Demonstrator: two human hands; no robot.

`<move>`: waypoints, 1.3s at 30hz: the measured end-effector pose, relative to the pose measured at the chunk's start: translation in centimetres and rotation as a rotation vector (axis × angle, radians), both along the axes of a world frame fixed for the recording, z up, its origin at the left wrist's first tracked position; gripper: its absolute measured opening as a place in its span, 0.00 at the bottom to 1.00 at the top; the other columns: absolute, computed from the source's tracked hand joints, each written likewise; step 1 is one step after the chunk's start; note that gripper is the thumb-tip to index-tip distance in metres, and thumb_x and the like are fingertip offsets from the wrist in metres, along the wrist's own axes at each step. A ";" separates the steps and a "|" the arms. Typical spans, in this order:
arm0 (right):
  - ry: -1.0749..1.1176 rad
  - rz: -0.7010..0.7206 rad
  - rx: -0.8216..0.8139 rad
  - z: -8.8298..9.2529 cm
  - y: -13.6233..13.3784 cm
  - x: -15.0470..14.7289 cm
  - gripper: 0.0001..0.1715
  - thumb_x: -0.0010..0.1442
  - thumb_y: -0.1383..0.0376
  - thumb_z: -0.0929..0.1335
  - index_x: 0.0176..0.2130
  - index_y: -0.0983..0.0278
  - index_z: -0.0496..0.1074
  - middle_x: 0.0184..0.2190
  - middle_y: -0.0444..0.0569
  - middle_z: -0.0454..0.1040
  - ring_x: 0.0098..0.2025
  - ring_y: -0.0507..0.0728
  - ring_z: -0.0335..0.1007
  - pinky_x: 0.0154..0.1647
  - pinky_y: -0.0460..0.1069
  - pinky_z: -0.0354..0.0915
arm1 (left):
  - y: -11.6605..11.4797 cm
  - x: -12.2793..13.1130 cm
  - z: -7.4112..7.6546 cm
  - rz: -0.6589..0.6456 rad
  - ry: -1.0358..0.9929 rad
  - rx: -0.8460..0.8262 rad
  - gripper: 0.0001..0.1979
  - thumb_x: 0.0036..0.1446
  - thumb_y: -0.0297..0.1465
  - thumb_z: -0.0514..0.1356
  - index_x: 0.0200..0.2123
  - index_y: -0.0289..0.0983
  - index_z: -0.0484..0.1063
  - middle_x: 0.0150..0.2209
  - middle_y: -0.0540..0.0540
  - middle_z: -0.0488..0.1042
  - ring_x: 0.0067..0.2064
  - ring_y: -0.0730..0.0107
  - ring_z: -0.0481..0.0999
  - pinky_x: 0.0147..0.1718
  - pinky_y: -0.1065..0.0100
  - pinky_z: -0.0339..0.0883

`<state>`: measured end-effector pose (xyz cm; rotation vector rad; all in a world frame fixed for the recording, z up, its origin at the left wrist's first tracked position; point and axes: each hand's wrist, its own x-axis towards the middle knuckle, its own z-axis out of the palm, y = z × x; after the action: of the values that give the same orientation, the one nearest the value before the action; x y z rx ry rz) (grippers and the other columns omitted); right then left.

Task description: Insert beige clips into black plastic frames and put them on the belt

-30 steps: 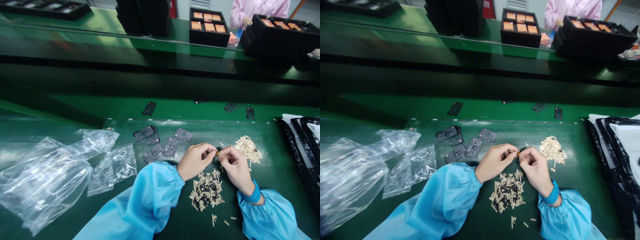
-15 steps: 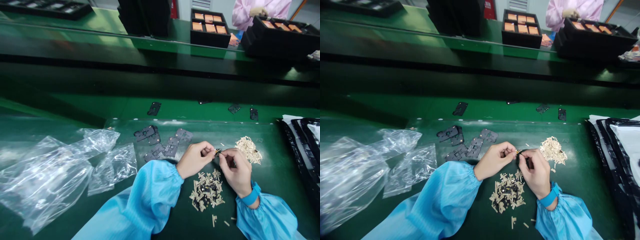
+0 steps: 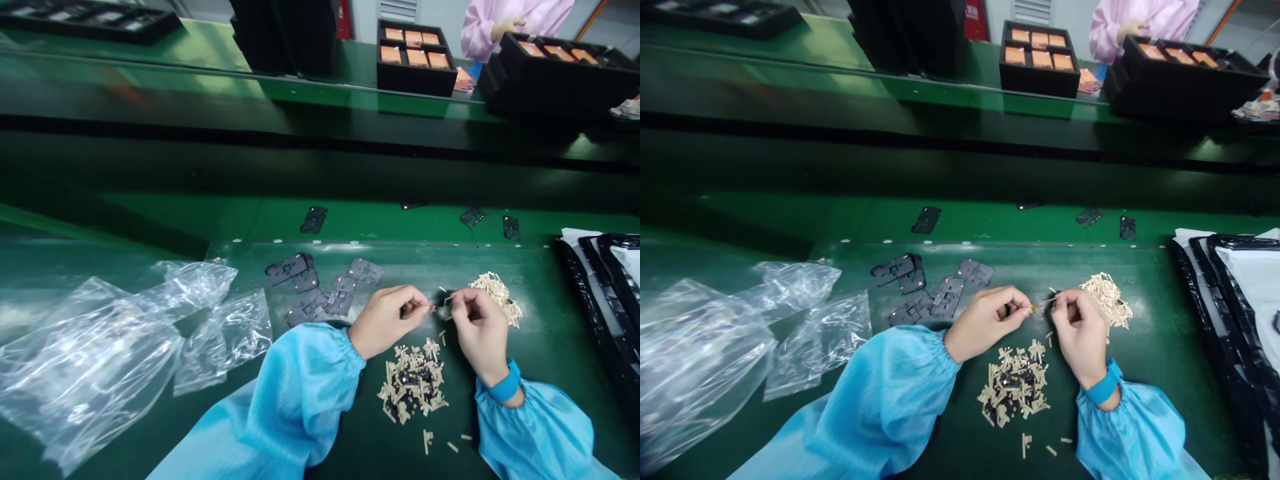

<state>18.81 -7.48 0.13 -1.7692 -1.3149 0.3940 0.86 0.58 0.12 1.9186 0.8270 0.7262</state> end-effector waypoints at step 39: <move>1.205 0.347 -0.292 0.3 0.6 -0.8 0.20 0.53 0.54 0.79 0.28 0.64 0.72 0.17 0.35 0.55 0.19 0.46 0.41 0.22 0.46 0.41 | 14.5 7.6 1.5 0.056 0.716 0.603 0.16 0.68 0.28 0.57 0.57 0.31 0.69 0.57 0.33 0.74 0.57 0.55 0.74 0.51 0.62 0.70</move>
<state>17.97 -6.88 0.47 -1.0866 -0.6495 1.6005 8.48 15.12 1.62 2.7818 1.1819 0.3152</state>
